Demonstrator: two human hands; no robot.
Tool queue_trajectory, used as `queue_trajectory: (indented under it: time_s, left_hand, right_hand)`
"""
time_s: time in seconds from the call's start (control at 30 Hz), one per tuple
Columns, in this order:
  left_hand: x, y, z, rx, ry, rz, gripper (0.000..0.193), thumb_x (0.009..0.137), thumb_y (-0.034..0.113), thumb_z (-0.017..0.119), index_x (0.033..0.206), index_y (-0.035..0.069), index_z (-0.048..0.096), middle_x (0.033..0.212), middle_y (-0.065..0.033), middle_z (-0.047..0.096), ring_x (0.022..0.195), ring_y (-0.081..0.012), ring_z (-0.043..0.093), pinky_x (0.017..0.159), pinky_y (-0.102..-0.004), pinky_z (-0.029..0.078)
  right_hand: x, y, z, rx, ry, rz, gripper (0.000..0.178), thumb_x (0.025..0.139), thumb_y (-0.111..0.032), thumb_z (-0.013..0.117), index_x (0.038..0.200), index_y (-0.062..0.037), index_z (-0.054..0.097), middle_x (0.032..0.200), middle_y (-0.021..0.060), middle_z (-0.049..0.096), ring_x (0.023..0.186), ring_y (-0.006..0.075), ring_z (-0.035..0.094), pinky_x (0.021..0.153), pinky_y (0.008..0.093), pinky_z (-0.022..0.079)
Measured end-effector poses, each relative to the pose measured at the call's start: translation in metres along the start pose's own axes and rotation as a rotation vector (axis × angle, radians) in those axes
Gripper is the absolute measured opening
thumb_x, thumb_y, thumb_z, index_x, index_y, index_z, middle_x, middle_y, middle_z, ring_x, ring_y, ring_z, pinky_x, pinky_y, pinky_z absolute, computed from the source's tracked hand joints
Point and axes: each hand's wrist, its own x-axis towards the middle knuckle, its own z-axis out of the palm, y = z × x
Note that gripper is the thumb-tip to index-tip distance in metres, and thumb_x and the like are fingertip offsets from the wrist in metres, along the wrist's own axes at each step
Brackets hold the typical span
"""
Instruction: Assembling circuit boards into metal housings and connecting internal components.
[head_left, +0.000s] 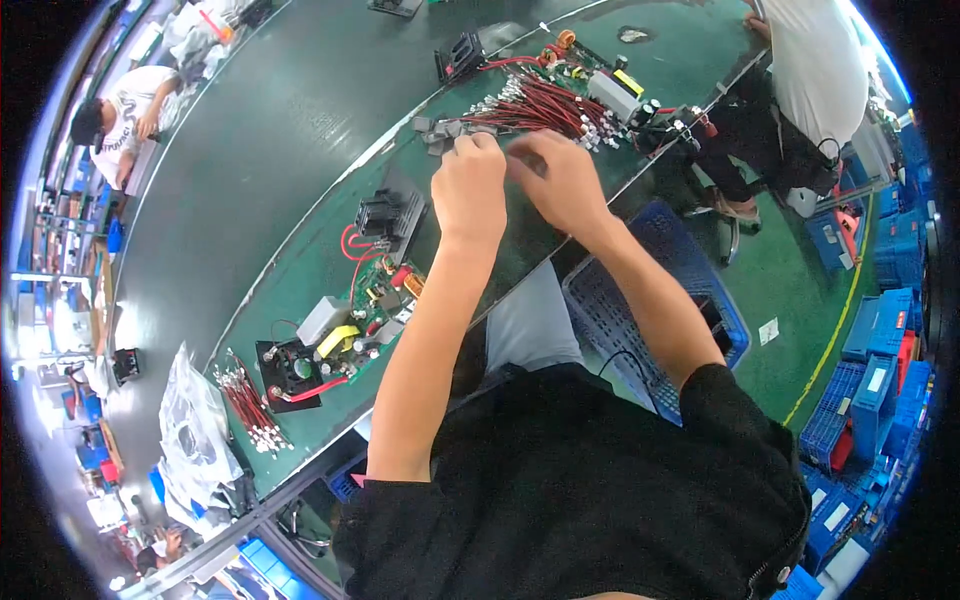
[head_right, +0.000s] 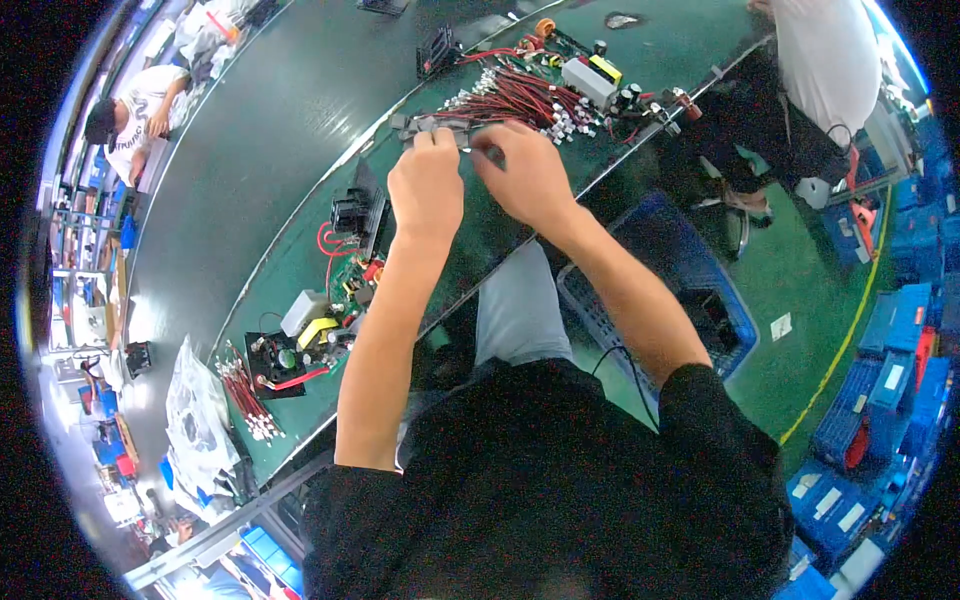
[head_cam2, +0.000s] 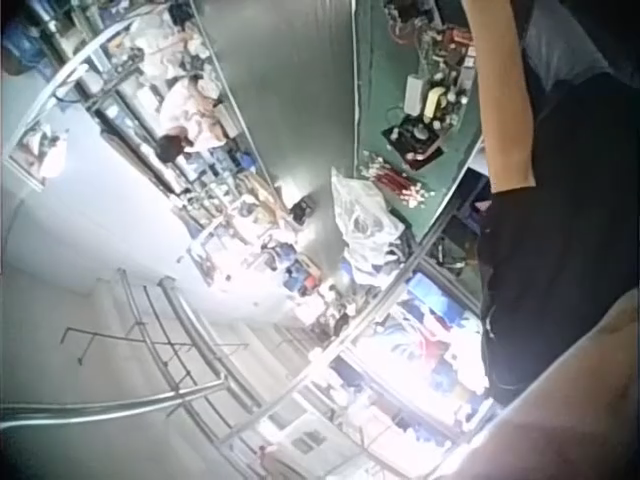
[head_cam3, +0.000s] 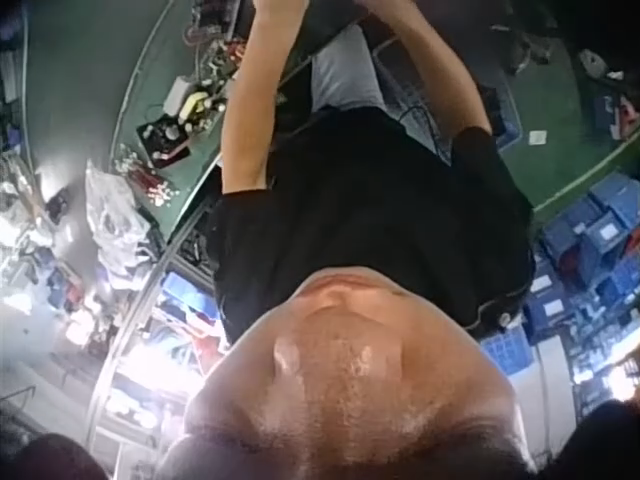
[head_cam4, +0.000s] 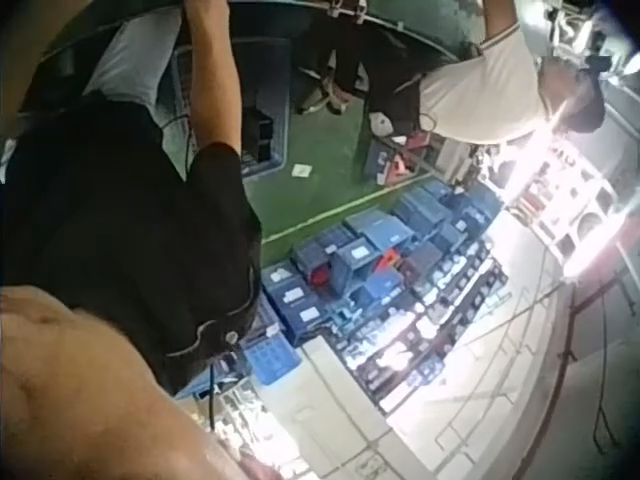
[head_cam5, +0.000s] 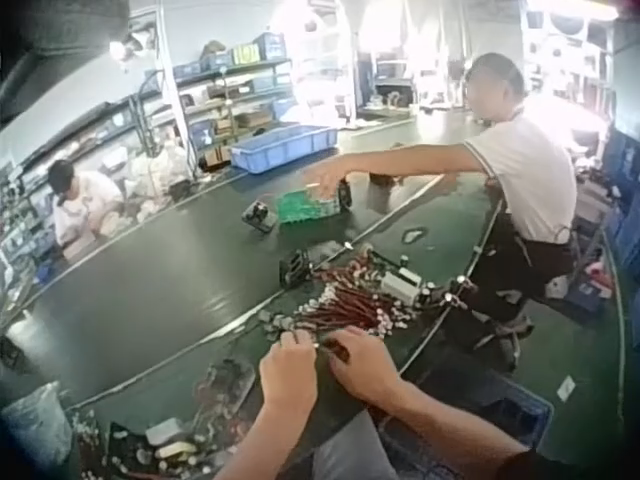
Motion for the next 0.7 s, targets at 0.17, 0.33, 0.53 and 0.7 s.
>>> queue_trajectory:
  time_s: [0.17,0.33,0.53,0.7]
  left_hand:
    - [-0.047,-0.001,-0.044,-0.343,0.152,-0.007,0.031,0.079,0.001,0.063,0.109,0.005,0.060,0.098,-0.0112,0.059,0.083,-0.0287,0.065,0.069,-0.0364,0.055]
    - [-0.138,-0.009,-0.073,-0.574,0.084,-0.078,0.033,0.078,-0.002,0.063,0.111,0.004,0.062,0.091,-0.0104,0.058,0.076,-0.0270,0.063,0.064,-0.0353,0.052]
    - [-0.206,-0.036,-0.050,0.092,-0.011,0.001,0.035,0.080,0.003,0.063,0.114,-0.001,0.061,0.097,-0.0091,0.060,0.078,-0.0198,0.061,0.066,-0.0281,0.054]
    - [-0.218,-0.041,-0.047,-0.021,-0.094,0.018,0.048,0.075,0.004,0.062,0.123,-0.002,0.059,0.116,-0.0115,0.061,0.095,-0.0221,0.060,0.076,-0.0288,0.055]
  right_hand:
    - [0.034,0.021,0.025,-0.093,-0.080,-0.214,0.018,0.080,-0.013,0.070,0.096,-0.0034,0.070,0.092,0.0133,0.066,0.082,0.0318,0.065,0.071,0.0394,0.052]
    - [0.047,0.037,0.029,-0.112,-0.127,-0.236,0.017,0.082,-0.018,0.069,0.093,-0.0056,0.072,0.085,0.0153,0.068,0.078,0.0345,0.065,0.071,0.0416,0.052]
    - [0.038,0.015,0.025,-0.307,-0.100,-0.285,0.024,0.085,-0.015,0.064,0.107,-0.0068,0.068,0.092,0.0157,0.068,0.081,0.0369,0.065,0.072,0.0436,0.053]
    - [0.036,0.030,0.026,-0.425,-0.055,-0.279,0.024,0.085,-0.015,0.064,0.108,-0.0071,0.068,0.093,0.0133,0.068,0.079,0.0344,0.066,0.071,0.0411,0.053]
